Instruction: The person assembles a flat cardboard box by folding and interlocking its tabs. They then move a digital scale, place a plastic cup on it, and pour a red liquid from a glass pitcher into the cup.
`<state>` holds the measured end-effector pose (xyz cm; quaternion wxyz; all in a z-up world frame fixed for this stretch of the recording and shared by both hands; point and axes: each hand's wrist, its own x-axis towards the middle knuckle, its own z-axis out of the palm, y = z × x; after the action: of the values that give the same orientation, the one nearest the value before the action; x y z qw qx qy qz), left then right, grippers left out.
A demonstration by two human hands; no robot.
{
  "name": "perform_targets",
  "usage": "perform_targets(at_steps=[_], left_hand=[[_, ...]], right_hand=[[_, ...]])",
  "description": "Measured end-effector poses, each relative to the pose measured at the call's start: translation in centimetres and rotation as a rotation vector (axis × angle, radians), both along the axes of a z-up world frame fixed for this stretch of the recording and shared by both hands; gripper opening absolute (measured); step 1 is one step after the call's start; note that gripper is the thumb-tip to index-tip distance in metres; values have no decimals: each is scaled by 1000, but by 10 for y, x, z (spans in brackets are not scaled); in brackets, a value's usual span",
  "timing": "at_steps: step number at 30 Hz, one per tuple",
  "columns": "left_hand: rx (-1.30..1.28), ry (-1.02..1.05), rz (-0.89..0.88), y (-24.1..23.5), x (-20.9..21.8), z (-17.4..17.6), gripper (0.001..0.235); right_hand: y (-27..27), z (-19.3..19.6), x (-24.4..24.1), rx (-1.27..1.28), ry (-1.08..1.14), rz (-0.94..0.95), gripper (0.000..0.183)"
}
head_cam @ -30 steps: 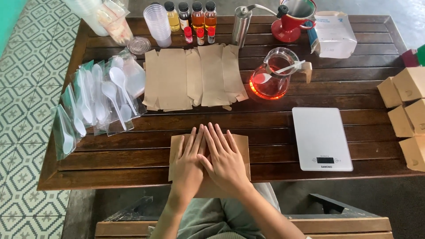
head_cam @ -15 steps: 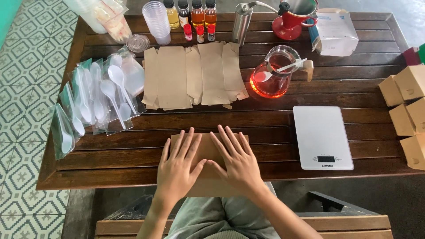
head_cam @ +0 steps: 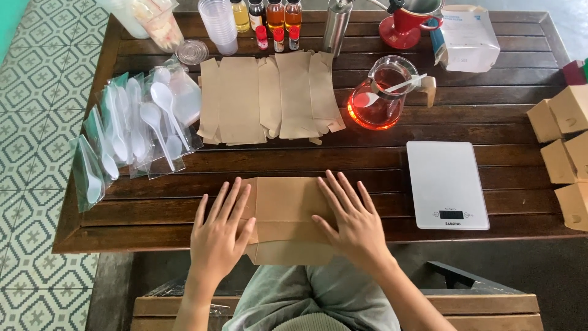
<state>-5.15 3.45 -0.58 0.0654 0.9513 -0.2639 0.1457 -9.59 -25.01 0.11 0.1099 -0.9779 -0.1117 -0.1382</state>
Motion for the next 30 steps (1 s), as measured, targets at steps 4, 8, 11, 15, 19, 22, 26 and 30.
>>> perform_targets(at_steps=[4, 8, 11, 15, 19, 22, 26, 30], left_hand=[[32, -15, 5, 8, -5, 4, 62], [34, -6, -1, 17, -10, 4, 60], [26, 12, -32, 22, -13, 5, 60], [8, 5, -95, 25, -17, 10, 80], [-19, -3, -181, 19, -17, 8, 89], [-79, -34, -216, 10, -17, 6, 82], [-108, -81, -284, 2, -13, 8, 55], [-148, -180, -355, -4, -6, 17, 27]], right_hand=[[-13, -3, -7, -28, -1, -24, 73], [-21, 0, -13, 12, 46, -35, 70], [-24, 4, -15, 42, 61, 1, 69], [-28, 13, -21, 217, 76, 178, 73], [-20, 19, -19, 251, 188, 282, 82], [-17, 8, -16, 44, 62, 297, 84], [-16, 10, -11, 143, 33, 313, 71], [-18, 21, -3, 232, -56, 414, 38]])
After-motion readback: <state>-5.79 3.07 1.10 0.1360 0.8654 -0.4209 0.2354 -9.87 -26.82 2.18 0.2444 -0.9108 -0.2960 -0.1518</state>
